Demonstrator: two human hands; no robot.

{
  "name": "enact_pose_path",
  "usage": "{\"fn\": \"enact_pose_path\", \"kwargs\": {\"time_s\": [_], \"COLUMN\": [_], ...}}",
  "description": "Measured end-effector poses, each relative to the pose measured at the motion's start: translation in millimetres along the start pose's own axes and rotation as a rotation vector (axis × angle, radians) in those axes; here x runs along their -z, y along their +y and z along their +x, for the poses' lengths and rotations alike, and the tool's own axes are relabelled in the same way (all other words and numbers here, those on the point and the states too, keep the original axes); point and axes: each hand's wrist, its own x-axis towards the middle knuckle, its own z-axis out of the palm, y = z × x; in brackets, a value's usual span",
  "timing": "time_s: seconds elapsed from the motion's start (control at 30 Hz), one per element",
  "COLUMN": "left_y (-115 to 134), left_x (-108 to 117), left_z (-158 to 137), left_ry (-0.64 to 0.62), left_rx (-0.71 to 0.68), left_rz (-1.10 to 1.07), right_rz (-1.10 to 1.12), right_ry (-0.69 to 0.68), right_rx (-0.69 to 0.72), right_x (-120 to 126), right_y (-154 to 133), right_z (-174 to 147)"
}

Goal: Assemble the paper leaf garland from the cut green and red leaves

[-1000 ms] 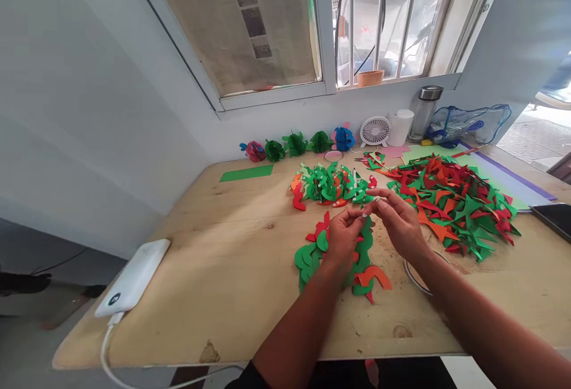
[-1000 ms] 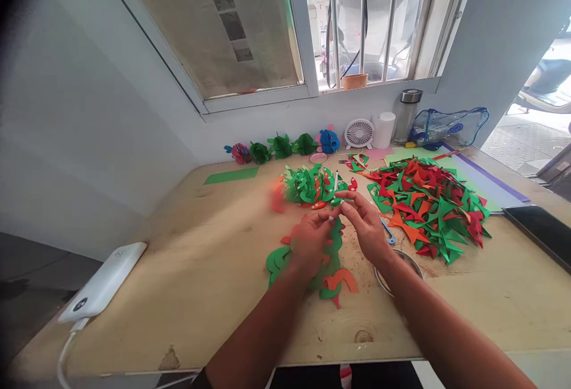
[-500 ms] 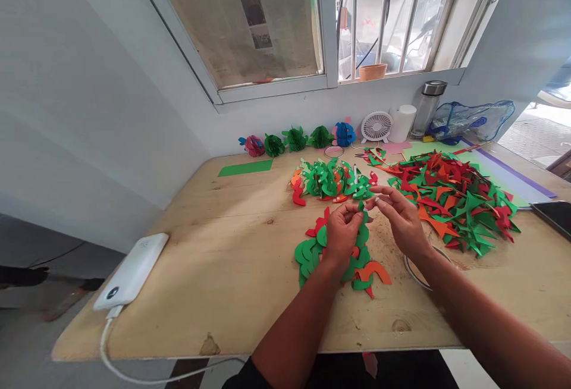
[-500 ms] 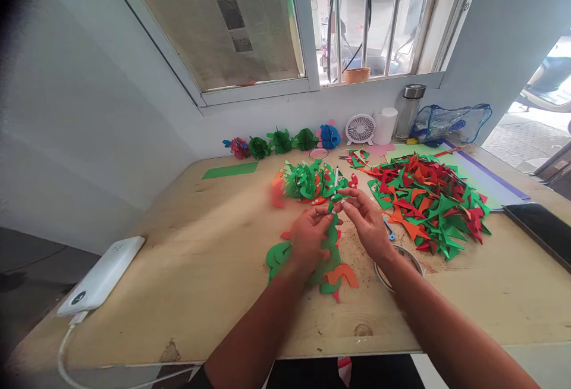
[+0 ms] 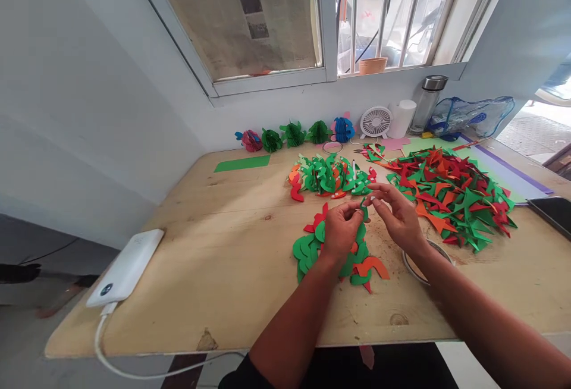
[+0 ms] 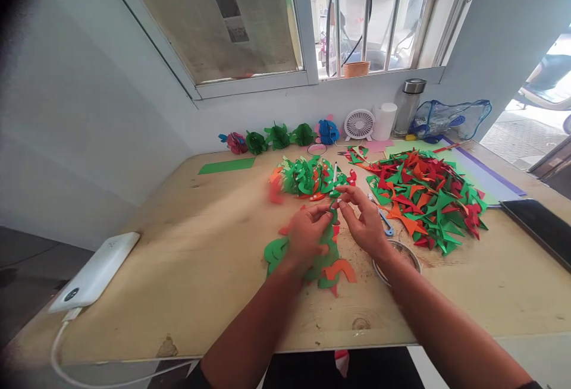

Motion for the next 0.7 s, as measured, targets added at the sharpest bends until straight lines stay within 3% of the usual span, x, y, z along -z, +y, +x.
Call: {"fn": "enact_pose_path", "kwargs": {"time_s": [0.7], "left_y": [4.7], "left_x": [0.7], "left_z": [-2.7], "left_ry": [-0.056], "left_rx": [0.085], "left_rz": [-0.145], "right_rz": [-0.364], "right_ry": [0.017], "right_rx": [0.255], "right_x": [2.4], "right_y": [-0.7], "right_z": [-1.5]}}
